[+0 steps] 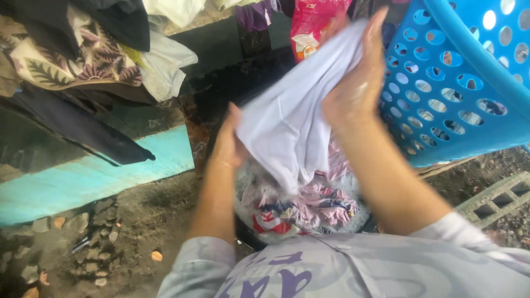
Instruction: Hand washing various items of clothing in a basin with soapy water.
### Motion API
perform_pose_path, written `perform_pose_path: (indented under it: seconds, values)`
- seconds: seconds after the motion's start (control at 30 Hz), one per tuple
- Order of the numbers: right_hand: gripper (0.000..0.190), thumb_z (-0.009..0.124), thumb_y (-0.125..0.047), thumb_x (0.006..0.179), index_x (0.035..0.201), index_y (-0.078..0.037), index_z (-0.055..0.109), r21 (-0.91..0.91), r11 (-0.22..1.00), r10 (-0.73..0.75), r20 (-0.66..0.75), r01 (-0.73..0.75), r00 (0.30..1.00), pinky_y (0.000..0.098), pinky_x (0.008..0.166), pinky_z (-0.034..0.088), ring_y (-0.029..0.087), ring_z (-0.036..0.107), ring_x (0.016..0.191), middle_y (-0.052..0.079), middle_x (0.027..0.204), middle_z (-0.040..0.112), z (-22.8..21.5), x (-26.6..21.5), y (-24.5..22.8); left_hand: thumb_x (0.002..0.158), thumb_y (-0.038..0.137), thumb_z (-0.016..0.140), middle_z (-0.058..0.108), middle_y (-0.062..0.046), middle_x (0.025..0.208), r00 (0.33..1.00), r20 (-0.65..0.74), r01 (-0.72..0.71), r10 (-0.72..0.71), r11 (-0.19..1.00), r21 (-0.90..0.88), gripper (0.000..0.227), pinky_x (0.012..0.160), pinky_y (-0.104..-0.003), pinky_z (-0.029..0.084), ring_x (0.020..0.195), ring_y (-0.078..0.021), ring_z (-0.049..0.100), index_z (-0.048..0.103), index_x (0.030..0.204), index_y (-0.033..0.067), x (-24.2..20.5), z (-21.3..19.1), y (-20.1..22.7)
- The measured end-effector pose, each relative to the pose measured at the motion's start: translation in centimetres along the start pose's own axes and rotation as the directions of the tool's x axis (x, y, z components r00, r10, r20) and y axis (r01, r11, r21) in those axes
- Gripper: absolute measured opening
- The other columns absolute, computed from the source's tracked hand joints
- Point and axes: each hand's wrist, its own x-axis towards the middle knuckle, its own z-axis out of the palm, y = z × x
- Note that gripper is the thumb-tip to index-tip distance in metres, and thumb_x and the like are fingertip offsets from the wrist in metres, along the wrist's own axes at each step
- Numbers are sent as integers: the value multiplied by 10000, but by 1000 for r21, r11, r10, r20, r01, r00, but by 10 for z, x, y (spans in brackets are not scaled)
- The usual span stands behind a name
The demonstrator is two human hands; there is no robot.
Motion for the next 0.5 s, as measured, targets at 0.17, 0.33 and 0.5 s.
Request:
perform_pose_path:
  seconds: [0.17,0.33,0.5]
  values:
    - [156,807,-175,904,792,-139,705,-761,437,-11,529,479,849,294,656,534,141,690,662,33,742,705,-27,-92,70,854,498,663,703,-174,1042,987,-162,-58,-3,928,-368,661,839,-420,582,970,-308,666,614,1298,11,25,39,-29]
    - [54,718,-101,868,831,-78,684,-651,376,48,725,660,687,353,734,570,266,716,752,99,819,715,-57,-79,100,1182,391,482,632,-100,926,921,194,-317,338,939,-135,330,838,-341,554,872,-217,637,601,1205,83,122,-85,-219]
    - [84,680,-106,891,839,-40,674,-819,184,6,554,543,833,364,680,555,328,713,757,161,789,675,-63,-31,77,1020,341,501,720,-71,1001,953,-201,84,-225,837,-540,320,817,-371,587,932,-208,714,649,1132,80,53,30,-75]
